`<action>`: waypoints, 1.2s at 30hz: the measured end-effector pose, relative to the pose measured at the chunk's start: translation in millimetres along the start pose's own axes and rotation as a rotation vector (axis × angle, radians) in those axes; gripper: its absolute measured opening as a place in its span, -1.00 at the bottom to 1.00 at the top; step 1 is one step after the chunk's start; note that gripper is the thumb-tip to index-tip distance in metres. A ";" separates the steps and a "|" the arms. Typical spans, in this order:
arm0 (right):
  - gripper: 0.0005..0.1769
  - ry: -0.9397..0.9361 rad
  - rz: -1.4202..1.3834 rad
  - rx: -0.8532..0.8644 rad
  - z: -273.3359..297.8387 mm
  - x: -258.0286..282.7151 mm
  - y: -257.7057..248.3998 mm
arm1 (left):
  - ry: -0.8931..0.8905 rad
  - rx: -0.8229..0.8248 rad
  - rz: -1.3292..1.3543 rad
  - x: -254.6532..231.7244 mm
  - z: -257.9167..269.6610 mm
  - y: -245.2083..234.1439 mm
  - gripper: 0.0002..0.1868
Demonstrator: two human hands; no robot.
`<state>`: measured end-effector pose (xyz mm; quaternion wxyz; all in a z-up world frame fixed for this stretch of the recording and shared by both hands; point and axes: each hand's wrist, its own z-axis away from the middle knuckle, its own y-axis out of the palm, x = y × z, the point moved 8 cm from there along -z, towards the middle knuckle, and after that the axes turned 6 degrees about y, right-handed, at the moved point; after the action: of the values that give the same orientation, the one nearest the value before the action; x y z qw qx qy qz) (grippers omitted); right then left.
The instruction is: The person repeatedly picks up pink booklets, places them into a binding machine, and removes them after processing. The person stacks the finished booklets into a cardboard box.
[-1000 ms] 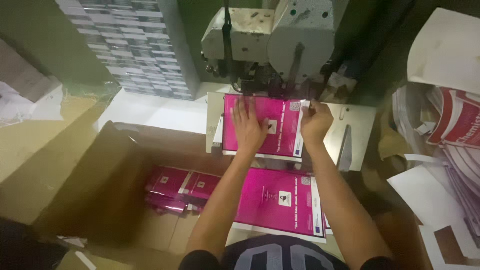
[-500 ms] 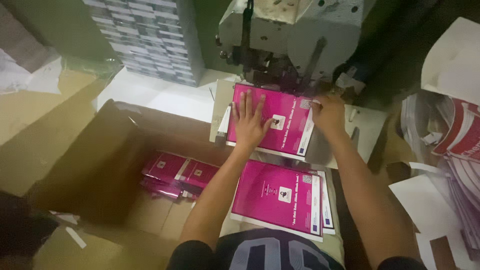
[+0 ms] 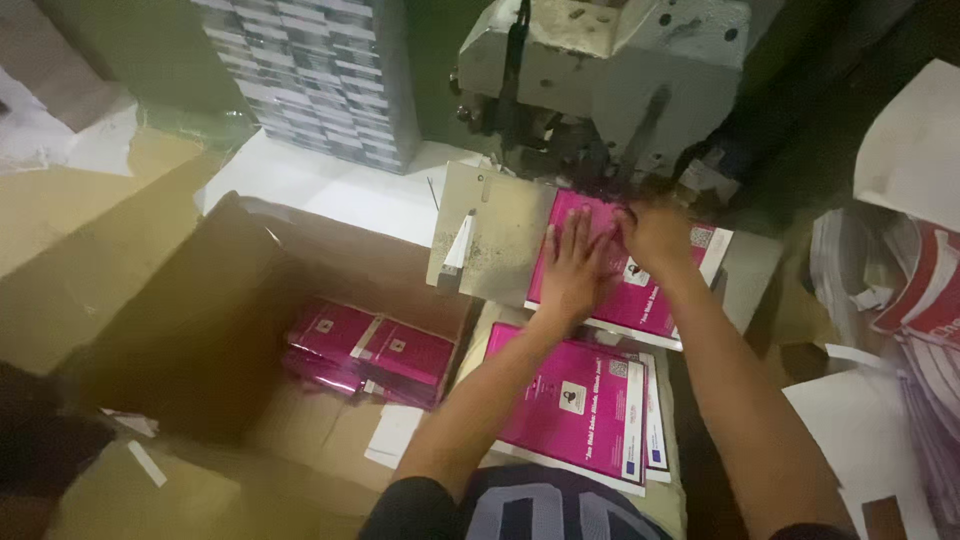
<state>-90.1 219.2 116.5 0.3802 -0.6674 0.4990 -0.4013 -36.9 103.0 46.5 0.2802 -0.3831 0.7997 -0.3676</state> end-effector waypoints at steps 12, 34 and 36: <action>-0.57 -0.035 0.110 0.044 4.7 -4.5 0.1 | 0.029 -0.193 -0.076 -0.8 0.2 -33.7 -0.52; -0.12 0.148 -0.047 0.682 228.3 -7.0 43.2 | -1.206 -1.044 0.652 262.0 324.1 -154.2 -0.49; -0.02 0.264 -0.064 0.713 230.8 -7.0 40.0 | -1.320 -1.038 0.610 289.8 361.1 -107.6 -0.53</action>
<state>105.4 242.2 -10.7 0.5081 -0.4512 0.3516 -0.6439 111.2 -316.0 -122.2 0.5602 -0.3658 0.6084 0.4268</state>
